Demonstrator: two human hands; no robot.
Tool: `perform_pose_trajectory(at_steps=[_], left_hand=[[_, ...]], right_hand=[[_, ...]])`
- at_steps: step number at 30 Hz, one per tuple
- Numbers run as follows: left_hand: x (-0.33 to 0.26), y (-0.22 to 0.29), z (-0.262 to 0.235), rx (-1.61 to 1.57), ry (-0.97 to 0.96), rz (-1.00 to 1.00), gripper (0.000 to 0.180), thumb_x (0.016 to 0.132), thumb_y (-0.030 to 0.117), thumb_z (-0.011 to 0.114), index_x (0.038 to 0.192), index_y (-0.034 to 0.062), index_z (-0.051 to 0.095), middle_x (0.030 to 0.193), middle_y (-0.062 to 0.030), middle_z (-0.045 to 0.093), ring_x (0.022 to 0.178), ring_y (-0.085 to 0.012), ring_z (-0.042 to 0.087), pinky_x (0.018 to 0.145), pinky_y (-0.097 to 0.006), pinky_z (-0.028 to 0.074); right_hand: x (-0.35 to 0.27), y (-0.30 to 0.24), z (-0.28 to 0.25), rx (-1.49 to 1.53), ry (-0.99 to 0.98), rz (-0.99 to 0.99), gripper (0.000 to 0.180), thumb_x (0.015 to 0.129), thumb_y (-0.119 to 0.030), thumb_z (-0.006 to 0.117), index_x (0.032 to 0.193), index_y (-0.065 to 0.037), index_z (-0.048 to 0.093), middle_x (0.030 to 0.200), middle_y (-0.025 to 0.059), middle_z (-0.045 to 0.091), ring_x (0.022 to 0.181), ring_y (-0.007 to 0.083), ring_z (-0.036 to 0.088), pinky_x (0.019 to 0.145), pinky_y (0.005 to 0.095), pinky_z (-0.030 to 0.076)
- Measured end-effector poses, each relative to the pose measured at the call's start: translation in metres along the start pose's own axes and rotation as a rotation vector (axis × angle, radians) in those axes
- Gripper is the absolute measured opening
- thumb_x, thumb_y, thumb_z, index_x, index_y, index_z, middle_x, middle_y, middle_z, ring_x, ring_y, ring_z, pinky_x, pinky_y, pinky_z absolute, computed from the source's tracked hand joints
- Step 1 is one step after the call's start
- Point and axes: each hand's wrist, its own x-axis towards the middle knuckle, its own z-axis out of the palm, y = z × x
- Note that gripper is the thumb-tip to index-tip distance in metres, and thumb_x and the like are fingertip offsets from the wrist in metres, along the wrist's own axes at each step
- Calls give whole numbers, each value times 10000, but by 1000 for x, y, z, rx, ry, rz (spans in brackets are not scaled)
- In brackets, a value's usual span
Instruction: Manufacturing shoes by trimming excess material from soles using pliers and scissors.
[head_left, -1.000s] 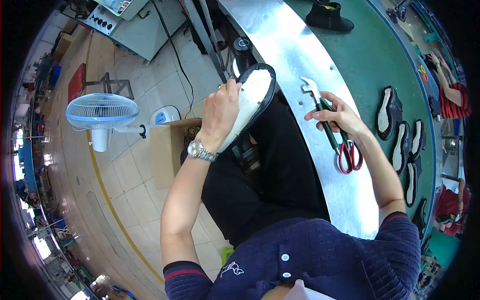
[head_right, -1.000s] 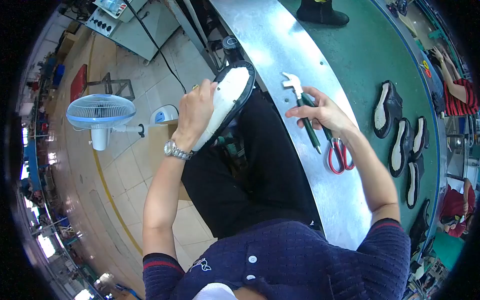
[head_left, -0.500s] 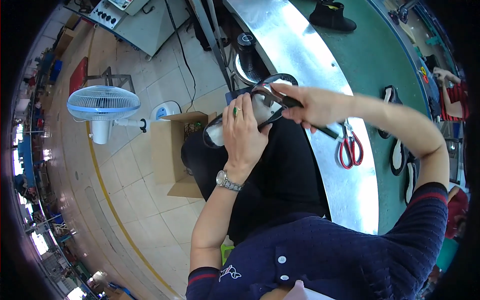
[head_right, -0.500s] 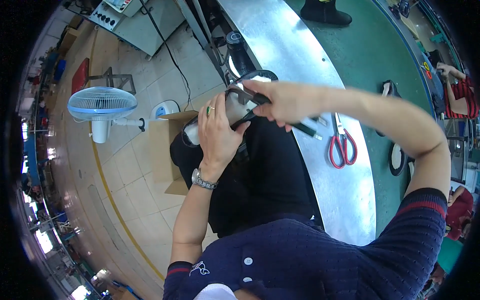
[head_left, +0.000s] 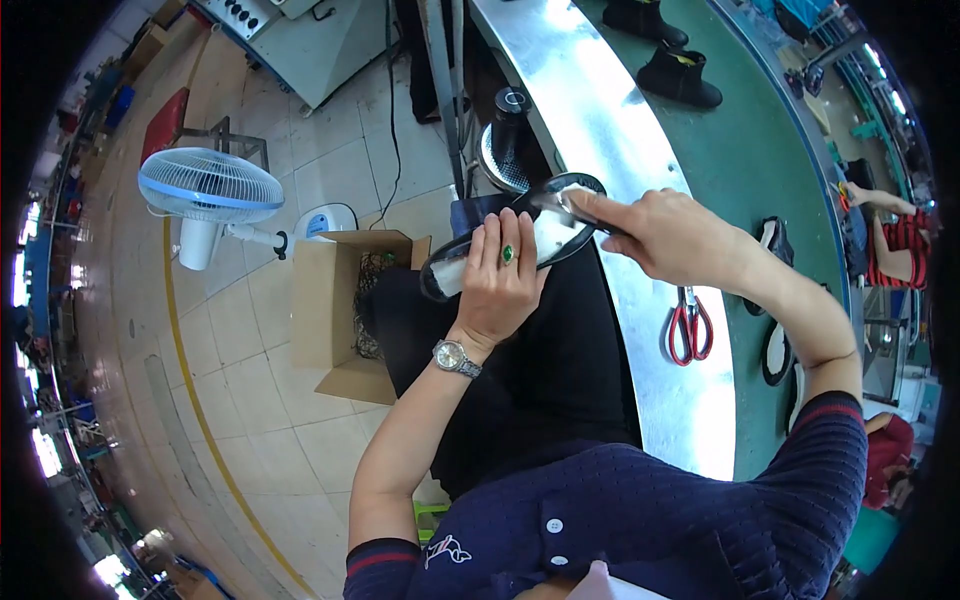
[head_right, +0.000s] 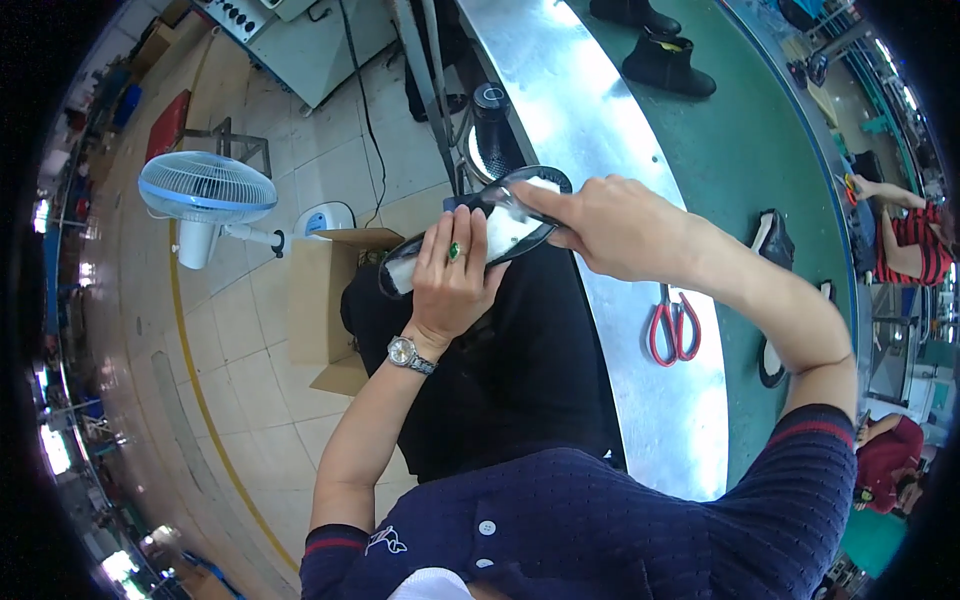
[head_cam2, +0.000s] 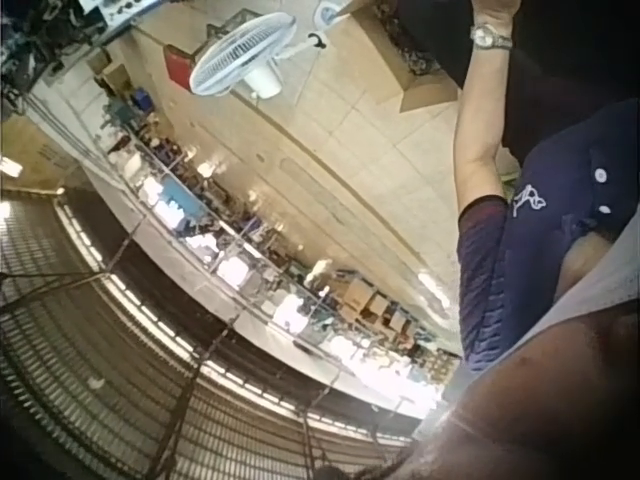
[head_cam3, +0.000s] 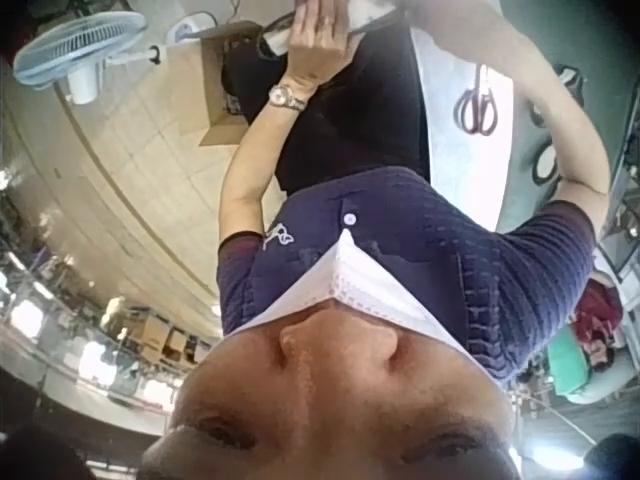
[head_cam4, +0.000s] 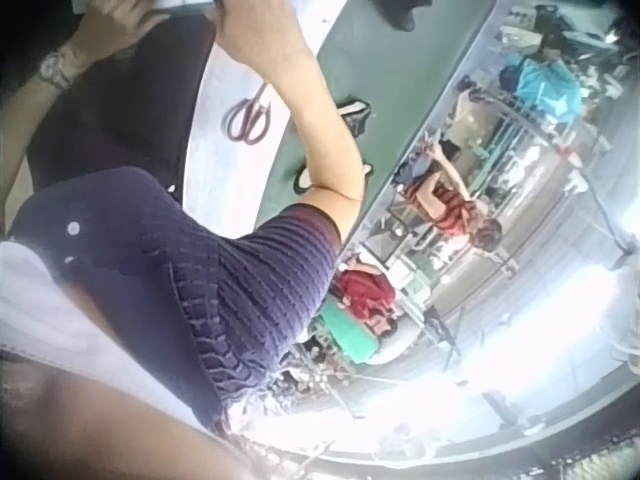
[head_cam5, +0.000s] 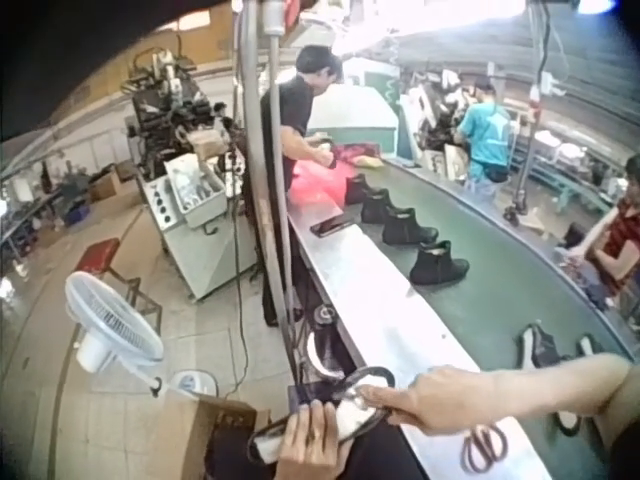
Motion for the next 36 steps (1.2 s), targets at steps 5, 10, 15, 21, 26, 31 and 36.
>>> perform_pose_trajectory(at_steps=[5, 10, 15, 21, 26, 31, 36], left_hand=[[3, 8, 9, 7, -36, -20, 666, 778, 268, 735, 1299, -85, 517, 1304, -254, 533, 1169, -386, 542, 1020, -447, 427], [0, 6, 6, 31, -19, -62, 661, 768, 255, 740, 1289, -90, 526, 1303, -259, 539, 1205, -391, 527, 1030, -442, 416], [1, 11, 9, 25, -57, -80, 656, 769, 221, 745, 1302, -87, 519, 1337, -268, 518, 1221, -391, 520, 1040, -448, 409], [8, 17, 6, 2, -3, -98, 505, 847, 184, 644, 1235, -129, 560, 1235, -285, 564, 1171, -414, 551, 1043, -435, 412], [5, 12, 8, 29, -14, -118, 462, 864, 152, 621, 1215, -142, 561, 1152, -252, 586, 1143, -425, 567, 1031, -447, 423], [11, 16, 11, 32, 26, -127, 343, 860, 95, 608, 1123, -126, 600, 1130, -239, 595, 1136, -439, 569, 1008, -446, 448], [10, 14, 7, 2, 42, -176, 298, 849, 80, 629, 1086, -99, 604, 1103, -223, 602, 1130, -409, 580, 985, -418, 466]], right_hand=[[21, 7, 61, 234, 409, 106, 615, 960, -152, 542, 1498, -105, 248, 642, 185, 616, 584, 351, 637, 567, 442, 493], [16, -1, 26, 208, 181, 51, 648, 948, -178, 554, 1503, -117, 224, 694, 226, 633, 632, 396, 640, 590, 485, 485], [28, 3, 38, 295, 164, 256, 588, 946, -183, 567, 1476, -111, 321, 701, 229, 630, 631, 373, 644, 629, 461, 490], [30, 20, 57, 482, 437, 204, 561, 966, -176, 544, 1471, -84, 316, 659, 168, 636, 583, 301, 654, 608, 407, 494], [28, -2, 31, 383, 207, 210, 587, 1000, -216, 508, 1512, -124, 237, 608, 116, 595, 531, 231, 616, 571, 386, 494], [31, -2, 61, 89, 274, 164, 622, 965, -170, 538, 1508, -161, 236, 590, 183, 593, 523, 351, 608, 535, 444, 468], [30, -22, 43, 110, 358, 82, 637, 972, -186, 526, 1519, -174, 200, 570, 172, 580, 505, 354, 599, 533, 448, 468]])
